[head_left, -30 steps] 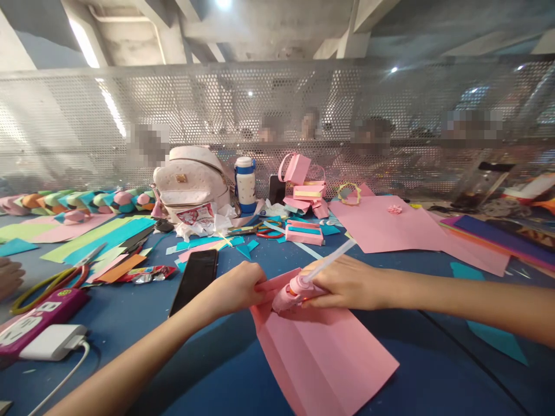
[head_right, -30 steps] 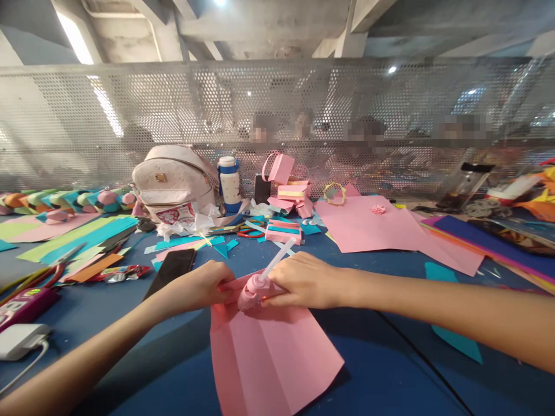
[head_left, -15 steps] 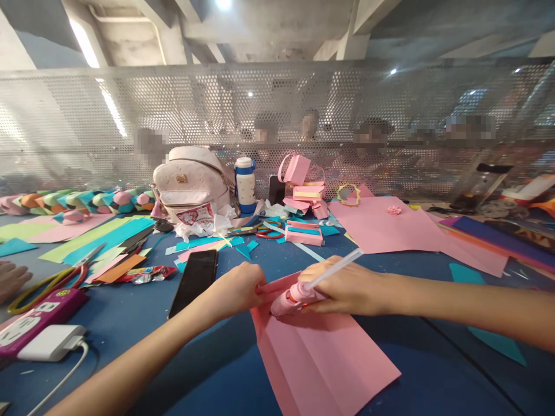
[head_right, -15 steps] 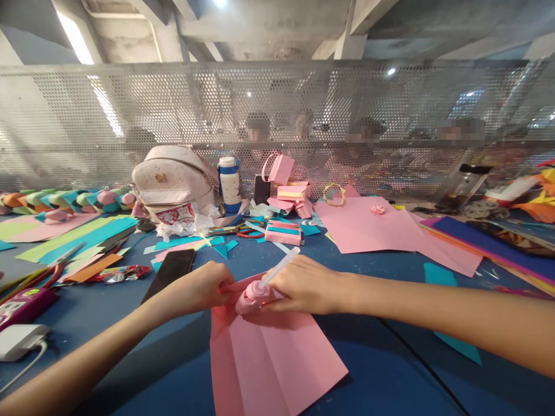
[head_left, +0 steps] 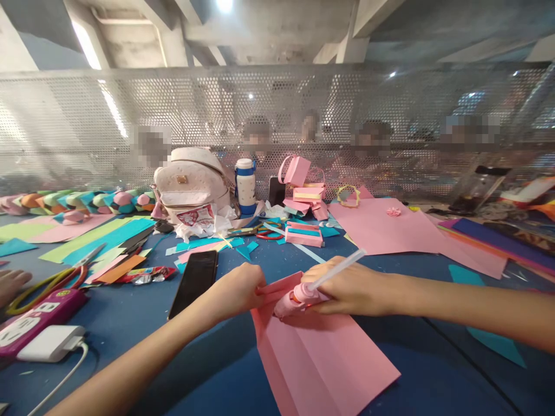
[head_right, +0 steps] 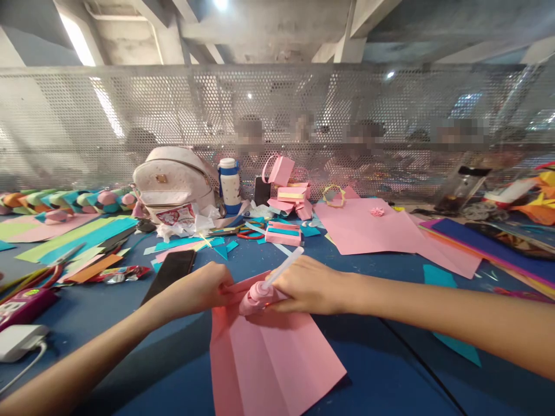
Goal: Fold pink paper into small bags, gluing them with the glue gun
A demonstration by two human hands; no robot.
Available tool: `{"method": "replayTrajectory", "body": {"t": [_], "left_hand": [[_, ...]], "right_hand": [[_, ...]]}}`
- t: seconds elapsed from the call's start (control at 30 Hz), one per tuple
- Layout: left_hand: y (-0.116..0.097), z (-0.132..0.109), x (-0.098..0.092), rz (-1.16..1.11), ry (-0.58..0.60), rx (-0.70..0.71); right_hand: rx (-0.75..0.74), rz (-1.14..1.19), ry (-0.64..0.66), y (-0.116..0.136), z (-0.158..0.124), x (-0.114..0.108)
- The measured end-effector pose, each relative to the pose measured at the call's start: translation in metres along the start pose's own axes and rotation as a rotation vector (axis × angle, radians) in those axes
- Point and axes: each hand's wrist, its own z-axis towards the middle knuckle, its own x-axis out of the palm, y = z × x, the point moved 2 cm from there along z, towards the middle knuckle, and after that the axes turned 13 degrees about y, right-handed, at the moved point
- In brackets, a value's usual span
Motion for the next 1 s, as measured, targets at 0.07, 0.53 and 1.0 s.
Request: {"method": "replayTrajectory", "body": {"t": [0.07,0.53,1.0], "left_hand": [[0.000,0.000,0.000,0.001,-0.017,0.000],[-0.005,-0.005,0.001,0.044,-0.066,-0.008],[-0.004,-0.004,0.004,0.080,-0.098,-0.033]], "right_hand": [[0.055,-0.012,0.016,-0.002,-0.004,-0.003],[0.191,-0.043,-0.002,-0.005,-0.017,-0.009],[0.255,-0.066,-0.006,-0.007,-0.024,-0.012]]}}
